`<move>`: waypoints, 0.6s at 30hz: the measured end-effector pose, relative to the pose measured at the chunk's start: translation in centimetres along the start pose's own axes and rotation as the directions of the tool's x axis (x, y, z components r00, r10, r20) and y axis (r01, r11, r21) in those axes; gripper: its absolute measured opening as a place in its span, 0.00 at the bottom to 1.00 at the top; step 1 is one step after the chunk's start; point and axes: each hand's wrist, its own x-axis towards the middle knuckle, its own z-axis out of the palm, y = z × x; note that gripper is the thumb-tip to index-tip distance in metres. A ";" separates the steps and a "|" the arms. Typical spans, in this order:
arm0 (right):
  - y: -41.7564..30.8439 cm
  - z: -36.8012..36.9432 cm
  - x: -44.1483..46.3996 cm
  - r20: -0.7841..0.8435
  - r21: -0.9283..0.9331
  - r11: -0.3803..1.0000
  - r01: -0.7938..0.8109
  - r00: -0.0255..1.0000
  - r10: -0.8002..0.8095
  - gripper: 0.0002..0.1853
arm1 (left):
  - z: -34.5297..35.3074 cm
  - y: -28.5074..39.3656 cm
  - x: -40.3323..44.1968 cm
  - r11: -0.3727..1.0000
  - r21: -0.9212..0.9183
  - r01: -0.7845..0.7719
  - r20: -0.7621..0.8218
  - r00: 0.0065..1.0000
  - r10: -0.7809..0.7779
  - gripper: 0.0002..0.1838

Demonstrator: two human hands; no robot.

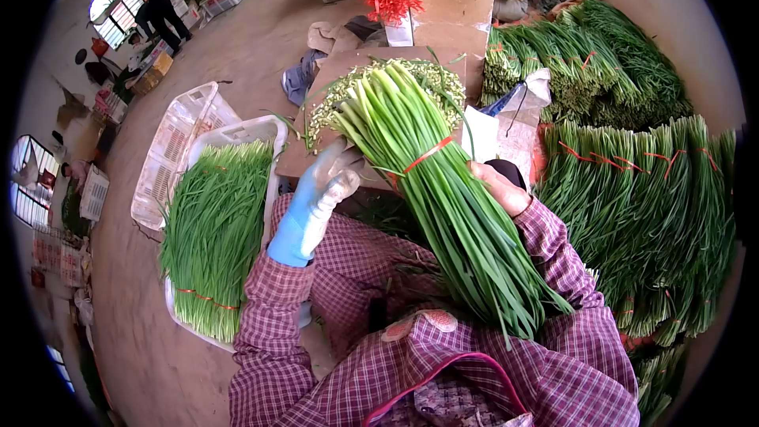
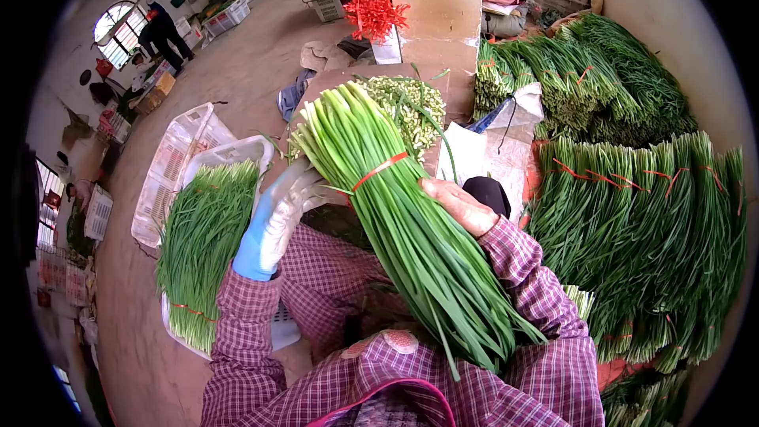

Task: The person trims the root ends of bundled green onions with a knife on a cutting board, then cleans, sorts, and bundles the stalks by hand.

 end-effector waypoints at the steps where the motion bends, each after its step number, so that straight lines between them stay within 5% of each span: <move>1: -0.8 1.2 0.4 -0.081 -0.058 0.997 -0.048 0.996 0.043 0.36 | 1.0 -0.1 0.2 0.992 -0.057 -0.116 0.041 0.992 0.119 0.47; 4: -4.2 5.4 1.6 -0.140 -0.241 0.969 0.052 0.986 -0.088 0.45 | 2.9 -1.3 1.0 0.942 -0.247 -0.226 0.016 0.971 0.237 0.44; 7: -4.4 6.9 2.9 -0.173 -0.710 0.698 0.097 0.936 -0.306 0.43 | 4.5 -4.1 0.7 0.906 -0.383 -0.183 -0.174 0.977 0.124 0.42; 8: -4.7 7.6 3.0 -0.182 -0.776 0.630 0.010 0.953 -0.240 0.45 | 4.1 -5.1 0.2 0.888 -0.421 -0.186 -0.173 0.977 0.122 0.41; 10: -3.0 8.3 3.8 -0.120 -0.859 0.501 0.101 0.913 -0.390 0.47 | 4.9 -4.0 -0.5 0.838 -0.510 -0.193 -0.212 0.973 0.095 0.36; 15: -3.5 8.6 4.0 0.037 -0.889 0.407 0.212 0.917 -0.397 0.49 | 4.2 -3.7 -1.6 0.802 -0.535 -0.266 -0.290 0.949 0.122 0.32; 16: -3.8 8.1 4.3 0.093 -0.929 0.276 0.247 0.877 -0.472 0.47 | 3.7 -4.2 -1.8 0.777 -0.566 -0.276 -0.269 0.953 0.142 0.32; 18: -5.9 7.8 4.9 0.054 -0.916 0.313 0.252 0.850 -0.525 0.40 | 3.8 -4.1 -2.2 0.749 -0.588 -0.306 -0.278 0.946 0.168 0.32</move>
